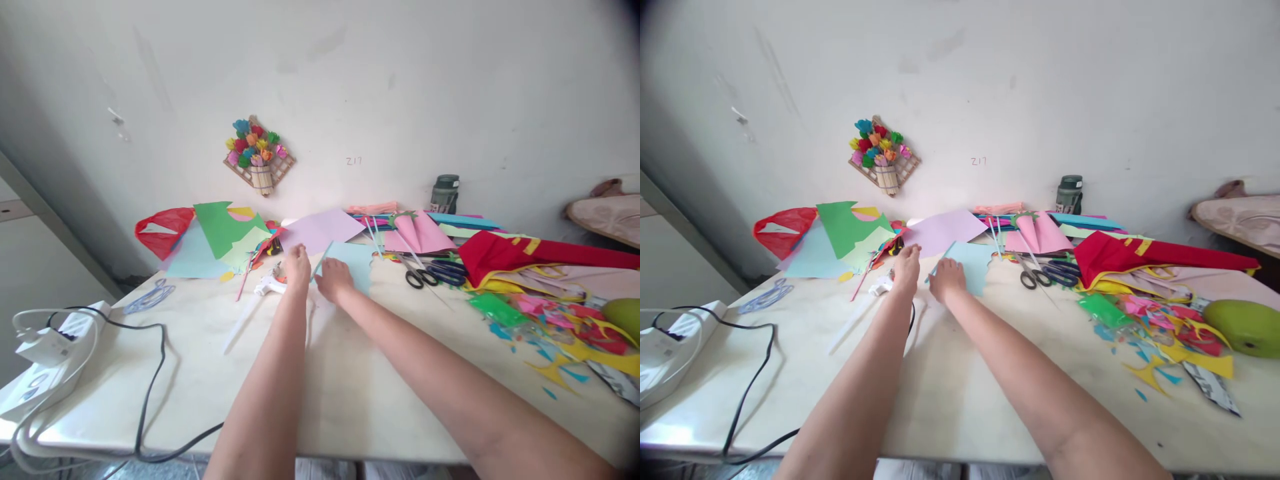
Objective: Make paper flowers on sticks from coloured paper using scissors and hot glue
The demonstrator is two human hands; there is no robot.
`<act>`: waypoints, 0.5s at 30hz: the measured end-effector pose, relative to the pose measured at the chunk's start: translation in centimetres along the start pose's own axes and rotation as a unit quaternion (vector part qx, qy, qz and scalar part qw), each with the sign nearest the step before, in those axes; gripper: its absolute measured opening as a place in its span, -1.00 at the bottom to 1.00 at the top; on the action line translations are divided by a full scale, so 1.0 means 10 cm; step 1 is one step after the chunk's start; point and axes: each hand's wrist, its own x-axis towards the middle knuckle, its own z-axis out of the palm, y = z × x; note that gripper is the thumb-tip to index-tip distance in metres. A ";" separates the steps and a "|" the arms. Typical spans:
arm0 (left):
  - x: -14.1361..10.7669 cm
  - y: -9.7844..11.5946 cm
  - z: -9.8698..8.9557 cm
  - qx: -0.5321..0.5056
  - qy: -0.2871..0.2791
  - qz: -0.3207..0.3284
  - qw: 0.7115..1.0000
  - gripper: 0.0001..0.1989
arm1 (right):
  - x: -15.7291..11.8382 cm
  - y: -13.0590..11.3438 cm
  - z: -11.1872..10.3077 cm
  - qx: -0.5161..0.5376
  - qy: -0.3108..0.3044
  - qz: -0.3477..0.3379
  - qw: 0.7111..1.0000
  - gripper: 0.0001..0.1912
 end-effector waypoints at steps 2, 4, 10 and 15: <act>-0.09 -0.12 0.05 0.046 -0.056 -0.025 0.997 -0.66 | -0.02 0.20 0.04 -0.003 -0.090 0.012 0.996 -0.42; -0.18 -0.19 0.05 0.069 -0.083 -0.023 0.994 -0.62 | -0.06 0.35 0.08 -0.006 -0.127 -0.017 0.992 -0.37; -0.17 -0.32 -0.17 0.190 -0.095 -0.034 0.977 -0.71 | -0.16 0.54 0.06 -0.002 -0.163 -0.066 0.984 -0.37; -0.14 -0.34 -0.25 0.283 -0.112 -0.041 0.952 -0.70 | -0.20 0.56 0.04 -0.006 -0.146 -0.074 0.986 -0.40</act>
